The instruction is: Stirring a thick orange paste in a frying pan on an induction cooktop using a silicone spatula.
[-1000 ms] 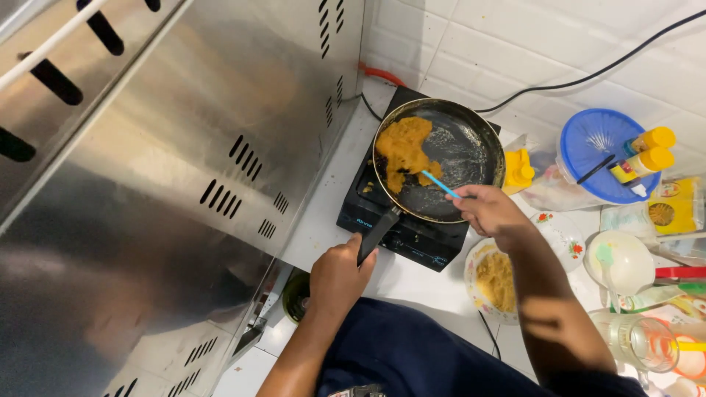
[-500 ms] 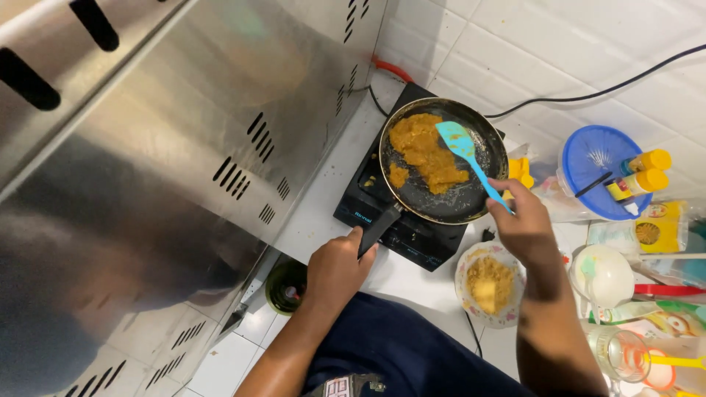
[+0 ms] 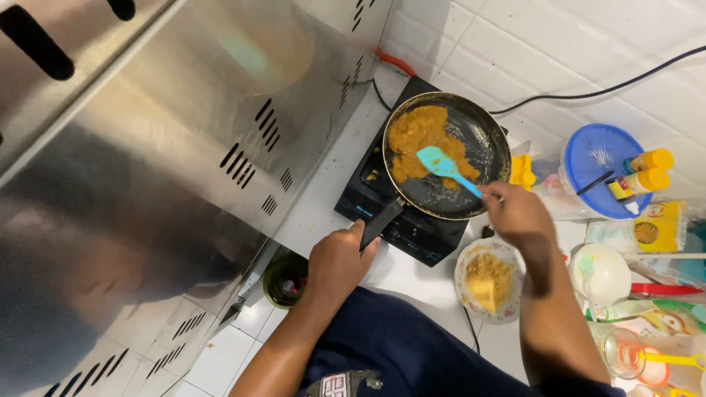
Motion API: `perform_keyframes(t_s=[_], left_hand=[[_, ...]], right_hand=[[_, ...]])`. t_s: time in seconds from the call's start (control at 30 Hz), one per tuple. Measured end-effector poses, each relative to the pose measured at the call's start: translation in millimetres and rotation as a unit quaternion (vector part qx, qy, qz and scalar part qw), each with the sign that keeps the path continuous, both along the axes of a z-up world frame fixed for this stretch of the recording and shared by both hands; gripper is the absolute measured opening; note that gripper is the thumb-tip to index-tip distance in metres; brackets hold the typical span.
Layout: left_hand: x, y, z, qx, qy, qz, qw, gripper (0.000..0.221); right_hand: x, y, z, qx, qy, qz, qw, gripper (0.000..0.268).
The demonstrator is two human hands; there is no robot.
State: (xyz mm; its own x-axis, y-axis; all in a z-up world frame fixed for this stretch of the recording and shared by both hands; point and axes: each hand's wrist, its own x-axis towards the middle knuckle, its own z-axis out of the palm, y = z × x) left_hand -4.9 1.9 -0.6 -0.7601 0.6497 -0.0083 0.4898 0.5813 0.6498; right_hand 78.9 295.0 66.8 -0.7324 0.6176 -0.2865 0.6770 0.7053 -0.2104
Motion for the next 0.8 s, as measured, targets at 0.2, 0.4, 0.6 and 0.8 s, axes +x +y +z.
perform_keyframes(t_s=[0.2,0.4,0.6,0.8], left_hand=[[-2.7,-1.2,-0.2,-0.015,0.000,-0.014,1.000,0.052],[1.8,1.3,-10.3,-0.038,0.000,0.007,0.999,0.033],[-1.1,-2.9,9.9,-0.021,-0.013,-0.015,1.000,0.054],[-0.4,-3.1,20.5,-0.020,-0.025,-0.013,0.999,0.051]], right_hand=[[-10.5,43.6,-50.8,0.036,0.012,-0.011,0.999,0.029],[19.1,26.7,25.0,0.052,-0.141,-0.080,0.985,0.035],[-2.1,-1.5,-10.7,0.004,-0.004,0.024,1.000,0.031],[25.0,63.7,-14.1,0.143,-0.046,-0.019,0.988,0.027]])
